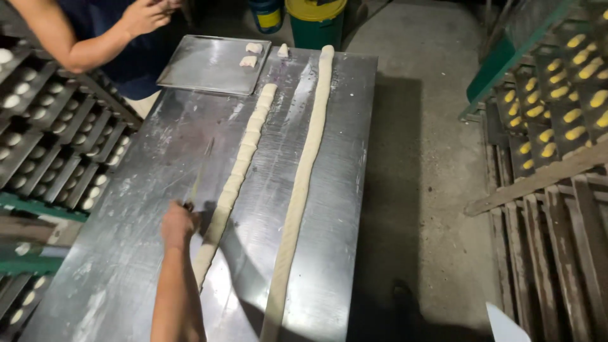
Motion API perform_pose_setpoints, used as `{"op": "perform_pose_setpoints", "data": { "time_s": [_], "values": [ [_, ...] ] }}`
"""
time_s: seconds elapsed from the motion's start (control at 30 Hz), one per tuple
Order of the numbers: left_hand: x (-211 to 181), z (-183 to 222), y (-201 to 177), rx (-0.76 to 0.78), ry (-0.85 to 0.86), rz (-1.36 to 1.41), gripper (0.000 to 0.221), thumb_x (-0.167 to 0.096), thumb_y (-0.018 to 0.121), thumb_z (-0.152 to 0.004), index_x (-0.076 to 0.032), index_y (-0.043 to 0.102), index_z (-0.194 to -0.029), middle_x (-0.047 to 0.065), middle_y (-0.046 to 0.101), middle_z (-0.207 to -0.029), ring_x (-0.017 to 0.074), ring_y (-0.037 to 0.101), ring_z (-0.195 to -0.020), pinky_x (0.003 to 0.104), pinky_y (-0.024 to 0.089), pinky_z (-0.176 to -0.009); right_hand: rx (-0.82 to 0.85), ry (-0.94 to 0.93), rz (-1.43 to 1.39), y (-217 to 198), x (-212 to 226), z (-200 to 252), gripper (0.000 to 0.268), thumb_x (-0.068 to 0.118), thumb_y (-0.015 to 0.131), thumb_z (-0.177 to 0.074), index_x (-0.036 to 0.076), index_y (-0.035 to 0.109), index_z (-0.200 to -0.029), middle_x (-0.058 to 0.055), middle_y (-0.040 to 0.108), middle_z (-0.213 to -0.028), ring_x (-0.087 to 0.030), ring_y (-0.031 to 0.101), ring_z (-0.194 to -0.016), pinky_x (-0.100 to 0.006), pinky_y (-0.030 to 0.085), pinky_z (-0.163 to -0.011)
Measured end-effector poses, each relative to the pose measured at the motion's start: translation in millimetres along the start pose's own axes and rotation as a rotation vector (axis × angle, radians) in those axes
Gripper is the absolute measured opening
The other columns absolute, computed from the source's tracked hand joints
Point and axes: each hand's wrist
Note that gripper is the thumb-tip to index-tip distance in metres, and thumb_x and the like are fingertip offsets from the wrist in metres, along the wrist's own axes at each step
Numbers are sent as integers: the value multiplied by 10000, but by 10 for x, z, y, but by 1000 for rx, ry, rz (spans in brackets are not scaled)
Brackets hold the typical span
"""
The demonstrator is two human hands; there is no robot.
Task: Cutting long ropes of dough into smaller individual portions and rolling them using a scraper and a knife on a stainless steel bakery table.
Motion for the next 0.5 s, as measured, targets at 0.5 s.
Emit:
{"op": "perform_pose_setpoints", "data": {
  "time_s": [0.5],
  "values": [
    [-2897,3950,327,346,-276,1275,253,-281,559,-1029,-101,617,-1197,47,640,-719,128,524,-468,295,433,-427,95,-1473,-365,-669,3284,-684,402,-42,567,-834,36,686,-1210,-169,742,-1185,-321,726,-1105,-407,597,-921]
  ]
}}
Point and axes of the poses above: each hand's wrist, its own z-axis away from the middle knuckle, its own y-axis out of the palm, x = y × z
